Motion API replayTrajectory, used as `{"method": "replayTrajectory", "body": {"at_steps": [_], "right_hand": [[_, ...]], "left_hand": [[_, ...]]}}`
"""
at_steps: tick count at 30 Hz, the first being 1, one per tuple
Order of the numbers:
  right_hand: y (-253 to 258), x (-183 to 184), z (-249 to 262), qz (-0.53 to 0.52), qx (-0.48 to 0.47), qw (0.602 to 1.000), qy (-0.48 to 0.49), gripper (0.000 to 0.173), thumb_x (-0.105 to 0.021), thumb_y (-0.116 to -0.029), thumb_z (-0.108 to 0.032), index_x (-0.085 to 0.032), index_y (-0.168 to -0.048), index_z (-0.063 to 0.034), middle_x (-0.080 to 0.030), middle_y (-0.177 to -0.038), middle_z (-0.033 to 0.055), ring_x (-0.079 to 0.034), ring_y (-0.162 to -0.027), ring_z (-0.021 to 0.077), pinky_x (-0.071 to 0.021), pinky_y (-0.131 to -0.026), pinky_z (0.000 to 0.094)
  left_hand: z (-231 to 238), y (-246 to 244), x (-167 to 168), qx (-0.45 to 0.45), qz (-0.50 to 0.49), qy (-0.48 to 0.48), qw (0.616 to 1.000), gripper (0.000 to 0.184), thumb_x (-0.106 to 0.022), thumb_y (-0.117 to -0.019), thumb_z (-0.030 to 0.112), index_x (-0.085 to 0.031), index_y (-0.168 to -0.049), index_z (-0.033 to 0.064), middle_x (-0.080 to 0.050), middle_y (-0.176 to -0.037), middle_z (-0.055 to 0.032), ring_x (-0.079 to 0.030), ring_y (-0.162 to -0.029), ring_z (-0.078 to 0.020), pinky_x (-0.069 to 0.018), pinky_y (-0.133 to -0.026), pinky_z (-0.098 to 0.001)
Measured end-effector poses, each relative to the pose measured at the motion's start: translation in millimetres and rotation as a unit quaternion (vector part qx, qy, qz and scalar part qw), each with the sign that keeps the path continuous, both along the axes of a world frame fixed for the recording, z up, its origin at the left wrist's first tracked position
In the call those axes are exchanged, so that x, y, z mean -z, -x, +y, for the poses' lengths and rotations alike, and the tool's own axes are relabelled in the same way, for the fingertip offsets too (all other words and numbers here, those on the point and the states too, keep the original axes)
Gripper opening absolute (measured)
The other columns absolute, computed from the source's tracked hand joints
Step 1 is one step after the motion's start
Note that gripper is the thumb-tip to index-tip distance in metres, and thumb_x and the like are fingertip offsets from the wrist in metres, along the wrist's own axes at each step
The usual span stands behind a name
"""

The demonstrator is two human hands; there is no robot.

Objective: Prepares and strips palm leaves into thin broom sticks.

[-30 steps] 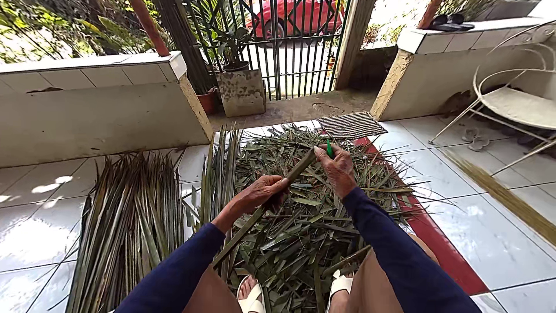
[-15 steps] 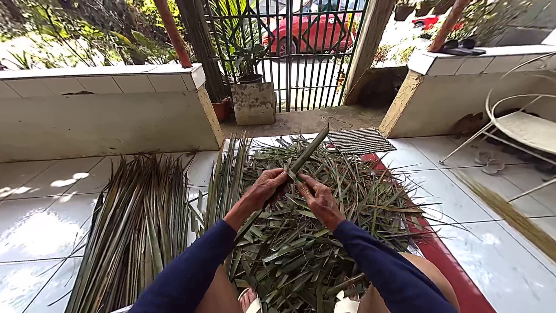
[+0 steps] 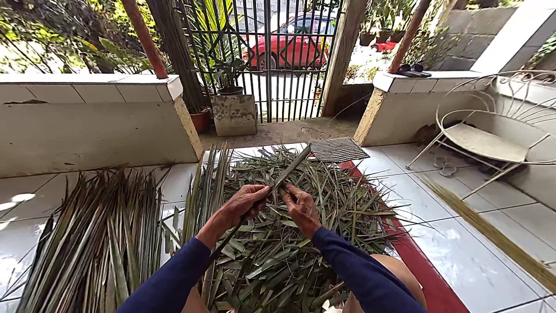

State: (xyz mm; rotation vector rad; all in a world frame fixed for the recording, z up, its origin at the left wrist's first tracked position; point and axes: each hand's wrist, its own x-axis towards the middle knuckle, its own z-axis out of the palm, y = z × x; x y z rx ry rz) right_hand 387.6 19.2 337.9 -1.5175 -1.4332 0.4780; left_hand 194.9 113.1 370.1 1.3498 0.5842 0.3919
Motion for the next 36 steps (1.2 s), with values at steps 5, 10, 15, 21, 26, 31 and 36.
{"method": "replayTrajectory", "body": {"at_steps": [5,10,15,21,26,31,36], "right_hand": [[2,2,1,-0.057,0.047,0.997,-0.003,0.038,-0.053,-0.1055,-0.039,-0.072,-0.131,-0.0183,-0.073,-0.127,-0.0003,-0.068,-0.115,0.0121,-0.0534,-0.101,0.0399],[7,3,1,-0.1,0.082,0.992,0.015,0.039,-0.052,-0.1052,-0.042,-0.073,-0.13,-0.0219,-0.072,-0.127,-0.0023,-0.068,-0.117,0.0141,-0.0538,-0.099,0.0443],[3,-2,5,-0.107,0.115,0.987,0.026,0.039,-0.05,-0.1058,-0.044,-0.072,-0.131,-0.0251,-0.074,-0.122,-0.0013,-0.07,-0.112,0.0169,-0.054,-0.097,0.0466],[-40,-11,19,-0.078,0.194,0.977,0.033,0.039,-0.055,-0.1063,-0.038,-0.069,-0.136,-0.0173,-0.072,-0.127,0.0089,-0.069,-0.115,0.0306,-0.0506,-0.099,0.0588],[-77,-13,25,-0.035,0.271,0.962,0.022,0.041,-0.048,-0.1092,-0.038,-0.062,-0.143,-0.0202,-0.071,-0.121,0.0171,-0.068,-0.105,0.0392,-0.0499,-0.091,0.065],[-45,-7,13,0.008,0.142,0.989,-0.031,0.04,-0.052,-0.1076,-0.034,-0.062,-0.143,-0.0181,-0.072,-0.101,0.0131,-0.067,-0.08,0.0258,-0.0552,-0.077,0.0509],[6,15,5,-0.022,-0.024,0.999,-0.021,0.038,-0.052,-0.1064,-0.039,-0.066,-0.139,-0.0259,-0.075,-0.106,0.0008,-0.068,-0.085,0.0105,-0.0565,-0.082,0.0353]], "left_hand": [[-1,3,0,0.001,0.01,-0.005,1.0,0.034,-0.049,-0.1099,0.034,-0.066,-0.103,0.0052,-0.047,-0.06,0.0014,-0.037,-0.04,-0.0049,-0.0318,-0.036,-0.0181],[-2,7,1,-0.007,0.025,-0.019,0.999,0.034,-0.05,-0.1095,0.034,-0.067,-0.104,0.0049,-0.047,-0.06,0.0014,-0.039,-0.04,-0.0049,-0.0337,-0.036,-0.0182],[-2,14,-4,-0.013,0.059,-0.047,0.997,0.034,-0.05,-0.1094,0.033,-0.069,-0.104,0.0052,-0.05,-0.059,0.0009,-0.039,-0.039,-0.0048,-0.0335,-0.036,-0.0179],[-3,32,-3,0.0,0.077,-0.046,0.996,0.033,-0.051,-0.1092,0.033,-0.07,-0.105,0.0055,-0.052,-0.062,0.0004,-0.041,-0.04,-0.0047,-0.0333,-0.036,-0.0174],[-2,46,-3,-0.009,0.098,-0.026,0.995,0.036,-0.05,-0.1093,0.035,-0.069,-0.102,0.0058,-0.053,-0.062,0.0005,-0.043,-0.041,-0.0052,-0.0354,-0.036,-0.0181],[8,50,1,-0.019,0.043,0.024,0.999,0.04,-0.041,-0.1116,0.037,-0.063,-0.096,0.0072,-0.048,-0.063,0.0013,-0.048,-0.045,-0.0074,-0.0447,-0.042,-0.0209],[9,40,-3,0.017,0.027,0.077,0.997,0.042,-0.035,-0.1122,0.04,-0.059,-0.092,0.0109,-0.04,-0.06,0.0056,-0.035,-0.042,-0.003,-0.0314,-0.038,-0.0166]]}}
